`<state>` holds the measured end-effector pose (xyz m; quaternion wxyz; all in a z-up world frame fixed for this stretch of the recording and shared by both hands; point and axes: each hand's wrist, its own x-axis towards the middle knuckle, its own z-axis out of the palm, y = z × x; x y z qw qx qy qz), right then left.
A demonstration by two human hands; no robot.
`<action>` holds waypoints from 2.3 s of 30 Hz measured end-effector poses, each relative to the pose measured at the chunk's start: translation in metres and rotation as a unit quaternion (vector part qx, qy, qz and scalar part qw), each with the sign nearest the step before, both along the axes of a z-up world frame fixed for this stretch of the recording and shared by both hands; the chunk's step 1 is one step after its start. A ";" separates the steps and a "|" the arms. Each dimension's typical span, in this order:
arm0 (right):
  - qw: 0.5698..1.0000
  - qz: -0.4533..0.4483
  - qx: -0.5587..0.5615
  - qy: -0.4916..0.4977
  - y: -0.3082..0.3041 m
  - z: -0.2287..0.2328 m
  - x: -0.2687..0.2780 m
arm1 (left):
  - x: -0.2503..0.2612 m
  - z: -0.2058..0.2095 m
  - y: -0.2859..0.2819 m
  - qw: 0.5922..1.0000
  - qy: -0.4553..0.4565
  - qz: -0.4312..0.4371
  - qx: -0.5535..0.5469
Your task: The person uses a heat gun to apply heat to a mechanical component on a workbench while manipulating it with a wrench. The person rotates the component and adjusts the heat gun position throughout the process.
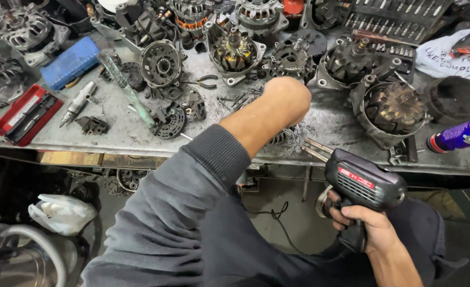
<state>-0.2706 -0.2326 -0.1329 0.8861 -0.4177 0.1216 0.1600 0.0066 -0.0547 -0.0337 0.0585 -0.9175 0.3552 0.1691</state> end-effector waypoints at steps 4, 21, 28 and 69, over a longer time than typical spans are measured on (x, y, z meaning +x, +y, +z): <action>0.999 -0.020 0.022 -0.038 0.004 0.005 0.004 | -0.012 0.010 0.001 0.999 0.016 0.002 0.040; 1.000 0.002 0.015 -0.023 0.006 0.013 0.003 | 0.025 -0.011 -0.010 0.996 0.048 -0.019 0.079; 0.999 -0.005 0.025 -0.036 0.007 0.014 0.003 | 0.025 0.032 -0.010 0.969 0.118 -0.064 0.206; 0.993 -0.030 0.074 -0.089 0.020 0.034 0.005 | -0.005 0.027 0.049 0.996 -0.011 -0.074 0.042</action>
